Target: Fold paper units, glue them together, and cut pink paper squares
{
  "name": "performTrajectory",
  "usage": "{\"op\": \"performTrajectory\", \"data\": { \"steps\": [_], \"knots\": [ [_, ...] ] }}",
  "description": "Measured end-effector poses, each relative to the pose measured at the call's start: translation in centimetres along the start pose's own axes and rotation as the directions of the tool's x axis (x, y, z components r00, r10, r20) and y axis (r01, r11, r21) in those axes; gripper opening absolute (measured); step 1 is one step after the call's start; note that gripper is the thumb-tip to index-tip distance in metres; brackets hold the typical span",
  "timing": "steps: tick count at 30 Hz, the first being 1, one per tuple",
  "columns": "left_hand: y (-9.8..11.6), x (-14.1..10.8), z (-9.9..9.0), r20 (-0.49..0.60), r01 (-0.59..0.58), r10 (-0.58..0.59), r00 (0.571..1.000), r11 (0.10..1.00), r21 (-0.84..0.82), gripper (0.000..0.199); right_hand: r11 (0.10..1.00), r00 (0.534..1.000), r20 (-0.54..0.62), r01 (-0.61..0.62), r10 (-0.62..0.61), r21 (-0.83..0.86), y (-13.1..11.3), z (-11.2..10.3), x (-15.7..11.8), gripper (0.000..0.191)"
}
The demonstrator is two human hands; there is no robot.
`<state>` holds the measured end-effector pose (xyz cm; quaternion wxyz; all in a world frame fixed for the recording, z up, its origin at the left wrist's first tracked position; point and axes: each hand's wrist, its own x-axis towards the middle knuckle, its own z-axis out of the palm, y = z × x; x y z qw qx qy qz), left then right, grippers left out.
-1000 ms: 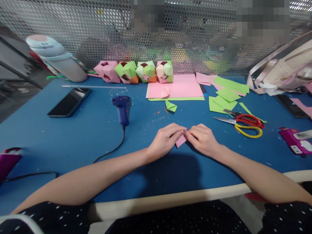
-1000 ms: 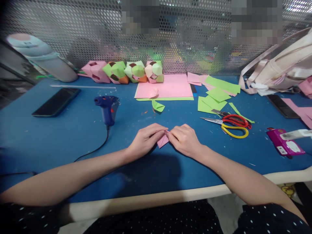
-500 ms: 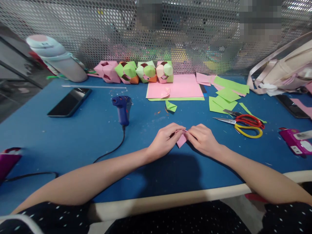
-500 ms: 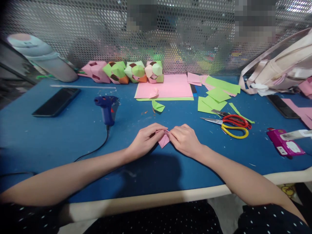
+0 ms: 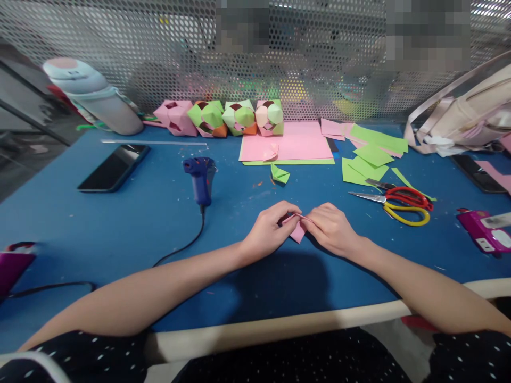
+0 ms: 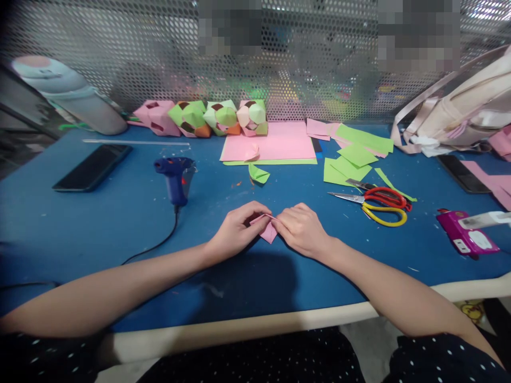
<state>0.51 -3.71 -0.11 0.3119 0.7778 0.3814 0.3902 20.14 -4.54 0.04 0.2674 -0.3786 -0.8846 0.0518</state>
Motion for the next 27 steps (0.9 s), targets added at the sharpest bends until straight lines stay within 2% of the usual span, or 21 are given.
{"op": "performTrajectory", "data": {
  "steps": [4, 12, 21, 27],
  "knots": [
    [-0.05, -0.02, -0.01, 0.003, -0.026, 0.026, 1.000, 1.000, 0.001, 0.011, 1.000, 1.000, 0.008, 0.003, -0.003, 0.013, -0.01, 0.06, -0.04, 0.032],
    [0.27, -0.16, 0.02, -0.025, 0.099, -0.099, 0.995, 0.995, -0.029, 0.010, 0.999, 1.000, -0.012, 0.000, 0.001, 0.054, 0.03, -0.12, -0.10, 0.032],
    [-0.30, 0.24, -0.29, 0.062, 0.146, -0.144, 0.988, 0.989, -0.027, 0.018, 0.999, 0.999, -0.015, 0.038, -0.038, 0.029, 0.20, 0.07, -0.11, 0.032],
    [-0.06, 0.10, -0.17, 0.033, 0.101, -0.101, 0.994, 0.995, -0.014, 0.009, 1.000, 0.995, -0.096, 0.016, -0.015, 0.004, 0.35, 0.36, -0.14, 0.034]
  ]
}}
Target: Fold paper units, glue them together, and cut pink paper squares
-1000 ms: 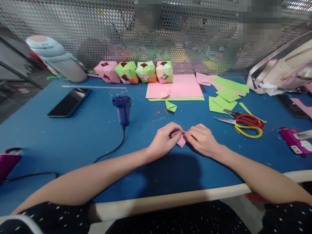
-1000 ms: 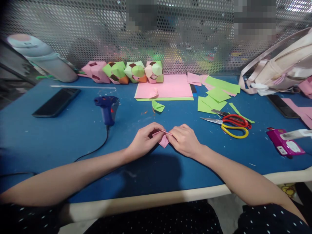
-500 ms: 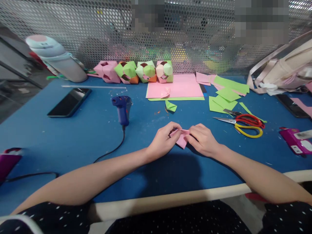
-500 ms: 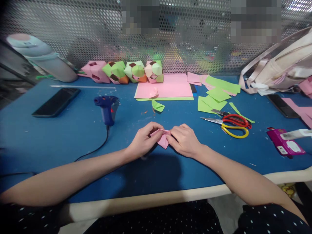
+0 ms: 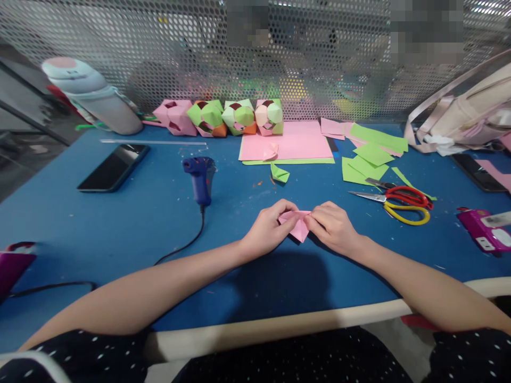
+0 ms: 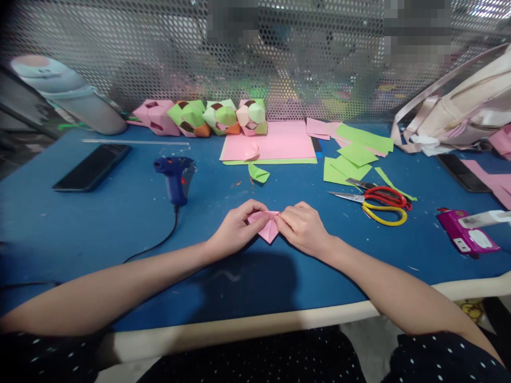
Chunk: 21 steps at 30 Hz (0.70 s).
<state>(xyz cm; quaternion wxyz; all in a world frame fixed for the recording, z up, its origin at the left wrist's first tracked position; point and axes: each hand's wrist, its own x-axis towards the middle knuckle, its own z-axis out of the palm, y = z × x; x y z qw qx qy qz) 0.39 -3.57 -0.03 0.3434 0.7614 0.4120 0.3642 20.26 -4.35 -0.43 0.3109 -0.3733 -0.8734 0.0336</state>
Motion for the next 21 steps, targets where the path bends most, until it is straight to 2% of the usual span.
{"op": "performTrajectory", "data": {
  "steps": [11, 16, 21],
  "knots": [
    [0.0, -0.2, 0.3, -0.083, 0.033, -0.041, 0.996, 0.995, -0.095, 0.009, 0.998, 0.998, 0.039, -0.057, 0.055, 0.031, -0.2, -0.3, 0.1, 0.029],
    [-0.3, -0.2, 0.5, -0.007, 0.020, -0.021, 1.000, 0.986, -0.165, 0.003, 0.998, 0.998, 0.005, -0.065, 0.065, 0.008, 0.3, 0.5, -0.3, 0.026],
    [-0.5, -0.3, 0.5, 0.019, -0.002, 0.005, 1.000, 0.990, -0.143, 0.013, 0.997, 0.998, 0.009, -0.062, 0.062, 0.037, 0.1, 0.2, -0.2, 0.022]
  ]
}}
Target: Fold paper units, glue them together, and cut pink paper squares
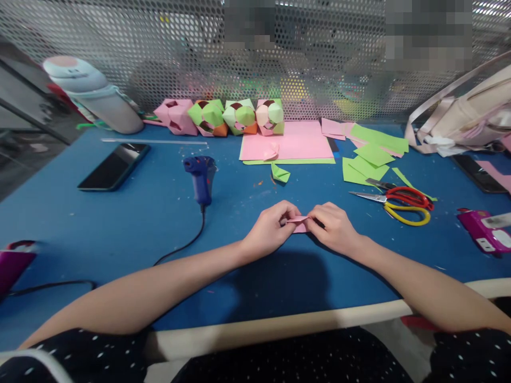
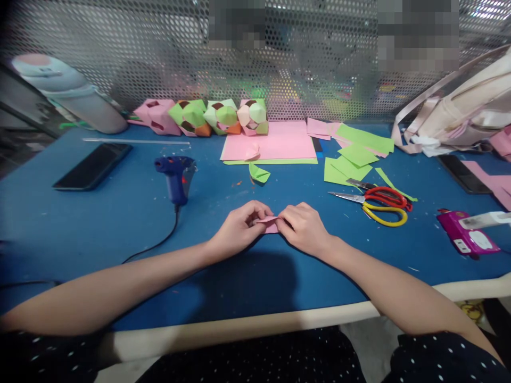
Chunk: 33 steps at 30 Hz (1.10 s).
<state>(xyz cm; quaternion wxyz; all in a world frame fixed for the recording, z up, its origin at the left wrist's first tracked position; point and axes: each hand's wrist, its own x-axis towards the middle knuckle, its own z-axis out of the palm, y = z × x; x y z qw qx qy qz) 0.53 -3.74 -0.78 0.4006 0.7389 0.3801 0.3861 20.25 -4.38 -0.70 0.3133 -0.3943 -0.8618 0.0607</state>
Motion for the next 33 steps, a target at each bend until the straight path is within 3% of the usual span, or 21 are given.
{"op": "performTrajectory", "data": {
  "steps": [20, 33],
  "knots": [
    [-0.21, -0.06, 0.18, -0.033, -0.020, 0.021, 0.999, 1.000, 0.013, 0.018, 0.999, 0.998, 0.060, 0.032, -0.034, 0.043, -0.50, 0.35, -0.05, 0.020],
    [0.13, -0.04, 0.02, 0.037, -0.033, 0.031, 0.999, 0.999, 0.034, 0.012, 0.999, 1.000, 0.002, 0.012, -0.012, 0.048, -0.72, 0.36, -0.05, 0.020]
  ]
}}
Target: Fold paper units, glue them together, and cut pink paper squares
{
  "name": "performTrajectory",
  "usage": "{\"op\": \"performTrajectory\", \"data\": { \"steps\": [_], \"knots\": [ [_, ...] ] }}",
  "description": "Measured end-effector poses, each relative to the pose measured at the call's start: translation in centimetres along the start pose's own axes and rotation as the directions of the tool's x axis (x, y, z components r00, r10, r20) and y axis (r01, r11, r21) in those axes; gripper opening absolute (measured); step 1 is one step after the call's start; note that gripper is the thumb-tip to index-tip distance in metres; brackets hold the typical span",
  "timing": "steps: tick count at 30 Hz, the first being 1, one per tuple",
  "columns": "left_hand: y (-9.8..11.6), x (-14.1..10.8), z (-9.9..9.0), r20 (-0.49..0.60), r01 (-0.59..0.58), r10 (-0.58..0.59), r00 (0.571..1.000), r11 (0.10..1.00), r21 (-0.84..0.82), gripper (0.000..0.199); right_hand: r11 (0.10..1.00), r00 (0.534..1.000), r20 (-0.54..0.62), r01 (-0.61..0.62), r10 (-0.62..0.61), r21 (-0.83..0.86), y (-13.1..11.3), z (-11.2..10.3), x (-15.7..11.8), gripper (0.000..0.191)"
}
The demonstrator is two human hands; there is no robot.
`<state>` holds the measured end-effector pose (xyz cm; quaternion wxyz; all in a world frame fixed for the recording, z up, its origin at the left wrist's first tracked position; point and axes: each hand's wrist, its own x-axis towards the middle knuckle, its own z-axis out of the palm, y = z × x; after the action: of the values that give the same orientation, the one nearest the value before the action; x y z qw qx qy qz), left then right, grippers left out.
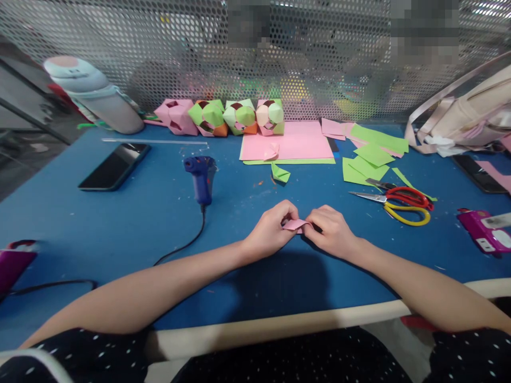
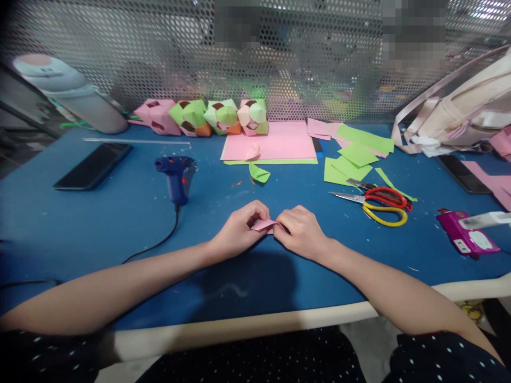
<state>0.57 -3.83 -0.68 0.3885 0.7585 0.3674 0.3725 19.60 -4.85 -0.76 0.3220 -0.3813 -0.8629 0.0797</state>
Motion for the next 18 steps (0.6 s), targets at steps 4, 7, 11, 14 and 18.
{"op": "performTrajectory", "data": {
  "steps": [4, 7, 11, 14, 18],
  "knots": [
    [-0.03, -0.01, 0.02, -0.011, 0.000, 0.000, 1.000, 1.000, 0.003, 0.012, 1.000, 1.000, 0.030, 0.008, -0.008, -0.001, 0.12, 0.04, 0.02, 0.019],
    [0.04, -0.03, -0.01, -0.013, -0.006, 0.006, 1.000, 1.000, 0.008, 0.012, 1.000, 1.000, 0.018, 0.009, -0.009, -0.005, 0.14, 0.03, 0.02, 0.021],
    [0.06, -0.08, -0.01, -0.041, -0.015, 0.015, 0.999, 1.000, 0.009, 0.013, 1.000, 1.000, 0.023, 0.000, 0.000, 0.004, 0.09, -0.02, 0.03, 0.023],
    [-0.07, -0.02, 0.04, -0.073, -0.008, 0.009, 0.997, 1.000, 0.010, 0.013, 1.000, 0.999, 0.034, -0.008, 0.009, -0.021, 0.14, 0.01, 0.00, 0.026],
    [-0.28, 0.10, 0.06, -0.087, 0.009, -0.006, 0.996, 0.999, 0.031, 0.011, 0.998, 1.000, 0.007, -0.019, 0.019, -0.051, 0.21, 0.03, -0.04, 0.028]
  ]
}}
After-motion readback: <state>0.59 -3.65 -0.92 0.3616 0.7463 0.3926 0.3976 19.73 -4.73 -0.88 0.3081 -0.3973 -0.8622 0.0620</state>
